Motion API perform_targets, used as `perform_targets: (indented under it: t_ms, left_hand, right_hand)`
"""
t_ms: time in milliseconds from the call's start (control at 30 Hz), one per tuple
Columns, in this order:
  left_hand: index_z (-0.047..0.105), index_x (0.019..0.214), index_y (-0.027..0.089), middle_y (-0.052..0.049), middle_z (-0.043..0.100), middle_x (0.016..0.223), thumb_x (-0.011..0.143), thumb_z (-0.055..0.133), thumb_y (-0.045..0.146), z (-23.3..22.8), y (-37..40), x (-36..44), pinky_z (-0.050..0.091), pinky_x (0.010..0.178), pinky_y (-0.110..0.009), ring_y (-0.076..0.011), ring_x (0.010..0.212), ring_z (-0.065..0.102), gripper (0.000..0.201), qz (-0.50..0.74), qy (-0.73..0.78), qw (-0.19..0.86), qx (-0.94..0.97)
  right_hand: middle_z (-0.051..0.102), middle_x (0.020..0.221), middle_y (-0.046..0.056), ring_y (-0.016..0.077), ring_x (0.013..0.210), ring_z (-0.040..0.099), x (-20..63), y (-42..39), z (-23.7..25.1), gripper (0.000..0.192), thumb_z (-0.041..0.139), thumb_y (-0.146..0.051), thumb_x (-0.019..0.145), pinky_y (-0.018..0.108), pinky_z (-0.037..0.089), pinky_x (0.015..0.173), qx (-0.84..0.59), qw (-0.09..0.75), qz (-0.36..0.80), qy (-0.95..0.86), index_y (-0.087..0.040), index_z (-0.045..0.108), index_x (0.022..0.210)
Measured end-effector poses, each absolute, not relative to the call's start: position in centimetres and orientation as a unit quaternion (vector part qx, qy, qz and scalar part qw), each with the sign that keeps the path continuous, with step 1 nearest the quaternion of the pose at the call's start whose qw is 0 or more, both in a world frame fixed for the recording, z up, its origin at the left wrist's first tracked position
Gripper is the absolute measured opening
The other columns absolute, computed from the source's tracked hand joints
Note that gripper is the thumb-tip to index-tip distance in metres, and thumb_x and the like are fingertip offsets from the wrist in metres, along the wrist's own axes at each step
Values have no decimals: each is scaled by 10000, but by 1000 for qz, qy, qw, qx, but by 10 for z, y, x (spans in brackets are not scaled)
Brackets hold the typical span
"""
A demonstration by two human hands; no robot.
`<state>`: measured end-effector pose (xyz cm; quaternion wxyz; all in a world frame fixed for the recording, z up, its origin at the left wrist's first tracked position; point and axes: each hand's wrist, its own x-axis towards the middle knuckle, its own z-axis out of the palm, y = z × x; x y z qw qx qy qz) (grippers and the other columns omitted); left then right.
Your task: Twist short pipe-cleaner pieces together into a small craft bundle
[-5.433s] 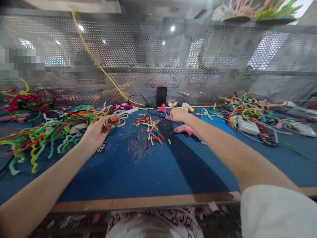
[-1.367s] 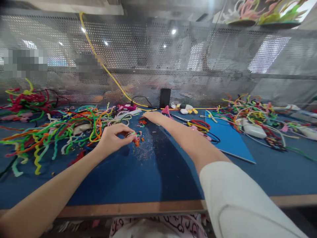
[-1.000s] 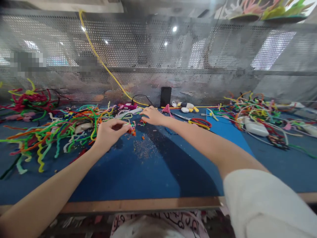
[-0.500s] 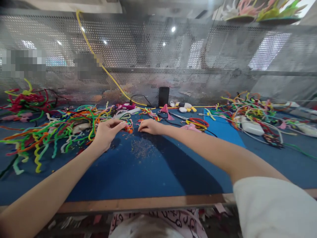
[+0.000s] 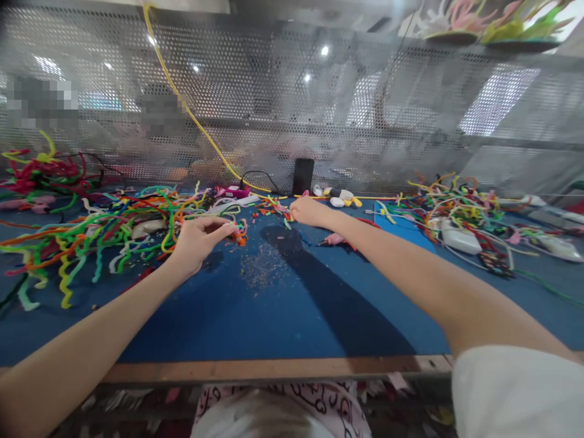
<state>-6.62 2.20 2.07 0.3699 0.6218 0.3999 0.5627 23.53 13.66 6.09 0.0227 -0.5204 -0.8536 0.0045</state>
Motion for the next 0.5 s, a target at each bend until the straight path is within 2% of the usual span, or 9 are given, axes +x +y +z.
perform_targets:
  t_ms: [100,200,333,500]
  left_hand:
    - [793,817,159,-40,802,780,777,780,345,22,19,-64,619,754,-293,-180,723,753,191,548,402,371,632]
    - [786,819,161,-34,797,762,788,766,340,22,16,-61,608,735,-274,-171,716,748,183,526,415,382,637]
    - [776,822,153,-47,795,762,773,767,340,21,16,-58,597,708,-269,-172,701,742,194,513,433,393,629]
    - [767,828,147,-58,792,761,743,777,347,21,18,-59,598,692,-274,-180,690,739,217,500,470,389,614]
  right_hand:
    - [692,1130,64,207,968,686,258,122,60,325,625,-415,982,397,593,840,-550,10,9,-835,-148,667,1163]
    - [677,1198,76,221,1016,677,278,133,63,342,630,-411,978,412,589,865,-594,28,1,-804,-157,658,1205]
    - [647,1281,80,263,1096,658,296,176,72,380,650,-402,963,437,581,901,-672,58,-8,-738,-161,642,1257]
    - [642,1283,101,236,1085,662,304,233,70,382,637,-388,976,445,581,907,-738,61,-1,-672,-169,617,1289]
